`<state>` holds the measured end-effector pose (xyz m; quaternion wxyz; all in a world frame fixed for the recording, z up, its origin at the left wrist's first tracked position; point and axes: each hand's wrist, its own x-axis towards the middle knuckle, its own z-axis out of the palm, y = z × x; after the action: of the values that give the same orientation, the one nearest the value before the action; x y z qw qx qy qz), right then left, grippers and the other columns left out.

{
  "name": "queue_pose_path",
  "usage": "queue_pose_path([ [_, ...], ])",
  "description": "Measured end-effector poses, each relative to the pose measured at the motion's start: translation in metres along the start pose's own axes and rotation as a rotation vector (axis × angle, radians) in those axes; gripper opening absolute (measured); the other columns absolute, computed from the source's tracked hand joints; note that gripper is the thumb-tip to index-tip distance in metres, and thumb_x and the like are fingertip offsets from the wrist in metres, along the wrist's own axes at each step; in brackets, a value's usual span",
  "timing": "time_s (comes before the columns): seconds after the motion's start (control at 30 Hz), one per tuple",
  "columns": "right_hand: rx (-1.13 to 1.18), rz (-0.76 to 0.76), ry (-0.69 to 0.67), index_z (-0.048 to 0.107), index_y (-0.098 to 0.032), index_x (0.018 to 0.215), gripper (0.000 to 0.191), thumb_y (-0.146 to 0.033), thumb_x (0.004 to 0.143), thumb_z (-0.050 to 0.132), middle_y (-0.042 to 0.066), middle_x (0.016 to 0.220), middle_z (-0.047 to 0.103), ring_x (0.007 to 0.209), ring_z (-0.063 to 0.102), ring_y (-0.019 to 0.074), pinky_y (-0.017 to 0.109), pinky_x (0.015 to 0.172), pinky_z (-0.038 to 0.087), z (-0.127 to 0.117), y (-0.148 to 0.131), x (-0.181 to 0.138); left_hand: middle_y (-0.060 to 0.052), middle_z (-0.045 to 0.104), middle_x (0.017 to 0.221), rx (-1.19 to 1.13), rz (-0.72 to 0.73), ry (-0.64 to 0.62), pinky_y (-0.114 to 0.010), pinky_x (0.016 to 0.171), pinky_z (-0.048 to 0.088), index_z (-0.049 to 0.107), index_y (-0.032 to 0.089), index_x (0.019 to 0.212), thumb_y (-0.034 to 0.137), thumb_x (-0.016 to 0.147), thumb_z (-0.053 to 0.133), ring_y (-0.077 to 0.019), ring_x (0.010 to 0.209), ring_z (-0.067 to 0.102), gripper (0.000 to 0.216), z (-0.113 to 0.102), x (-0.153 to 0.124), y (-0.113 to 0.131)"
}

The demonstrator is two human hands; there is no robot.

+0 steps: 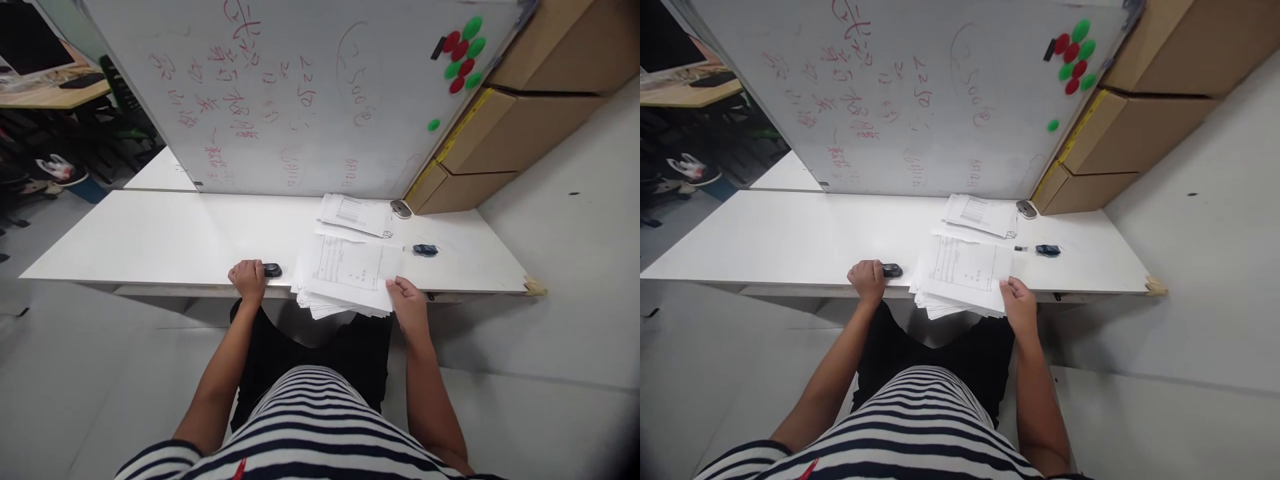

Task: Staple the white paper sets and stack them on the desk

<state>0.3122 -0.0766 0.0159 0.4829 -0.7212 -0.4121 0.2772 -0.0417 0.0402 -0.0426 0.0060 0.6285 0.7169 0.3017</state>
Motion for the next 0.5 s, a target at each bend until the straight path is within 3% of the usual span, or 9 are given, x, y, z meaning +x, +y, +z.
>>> queue_pose_path([
  [0.1, -0.306, -0.18, 0.037, 0.063, -0.015, 0.112, 0.044, -0.046, 0.084, 0.049, 0.014, 0.111, 0.066, 0.107, 0.057, 0.0301, 0.045, 0.091, 0.045, 0.006, 0.008, 0.015, -0.012, 0.058, 0.089, 0.005, 0.018, 0.029, -0.043, 0.087, 0.024, 0.059, 0.018, 0.082, 0.034, 0.093, 0.029, -0.0272, 0.097, 0.046, 0.036, 0.004, 0.001, -0.003],
  [0.2, -0.65, -0.311, -0.004, 0.054, -0.015, 0.126, 0.051, -0.041, 0.083, 0.049, 0.016, 0.14, 0.046, 0.135, 0.03, 0.0347, 0.054, 0.105, 0.031, 0.011, 0.02, 0.029, -0.01, 0.058, 0.083, 0.055, 0.055, 0.102, -0.04, 0.083, 0.026, 0.058, 0.019, 0.076, 0.033, 0.093, 0.031, -0.0251, 0.089, 0.047, 0.035, 0.01, 0.002, -0.009],
  [0.27, -0.743, -0.302, -0.036, 0.043, -0.015, 0.136, 0.06, -0.044, 0.083, 0.049, 0.016, 0.149, 0.033, 0.14, 0.018, 0.0358, 0.055, 0.106, 0.029, 0.014, 0.021, 0.043, -0.009, 0.059, 0.081, 0.078, 0.091, 0.149, -0.038, 0.08, 0.026, 0.058, 0.019, 0.074, 0.032, 0.093, 0.032, -0.0242, 0.086, 0.047, 0.035, 0.015, 0.002, -0.013],
  [0.33, -0.744, -0.334, -0.039, 0.033, -0.017, 0.142, 0.067, -0.047, 0.085, 0.048, 0.015, 0.151, 0.028, 0.14, 0.017, 0.0349, 0.055, 0.106, 0.029, 0.021, 0.013, 0.066, -0.009, 0.059, 0.08, 0.076, 0.124, 0.178, -0.036, 0.077, 0.027, 0.059, 0.019, 0.074, 0.031, 0.093, 0.033, -0.0238, 0.085, 0.047, 0.034, 0.018, 0.002, -0.016],
  [0.43, -0.732, -0.497, -0.078, 0.028, -0.019, 0.144, 0.062, -0.046, 0.09, 0.04, 0.014, 0.151, 0.028, 0.14, 0.02, 0.0303, 0.051, 0.109, 0.027, 0.044, -0.008, 0.114, -0.009, 0.06, 0.079, 0.053, 0.143, 0.186, -0.036, 0.076, 0.027, 0.06, 0.019, 0.074, 0.03, 0.092, 0.034, -0.0237, 0.084, 0.047, 0.034, 0.02, 0.002, -0.018],
  [0.5, -0.807, -0.528, -0.157, 0.03, -0.017, 0.143, 0.057, -0.042, 0.093, 0.036, 0.014, 0.15, 0.031, 0.14, 0.021, 0.0286, 0.048, 0.11, 0.027, 0.066, -0.019, 0.15, -0.01, 0.06, 0.079, 0.051, 0.143, 0.189, -0.036, 0.075, 0.027, 0.06, 0.019, 0.074, 0.029, 0.092, 0.034, -0.0236, 0.084, 0.047, 0.034, 0.02, 0.002, -0.018],
])
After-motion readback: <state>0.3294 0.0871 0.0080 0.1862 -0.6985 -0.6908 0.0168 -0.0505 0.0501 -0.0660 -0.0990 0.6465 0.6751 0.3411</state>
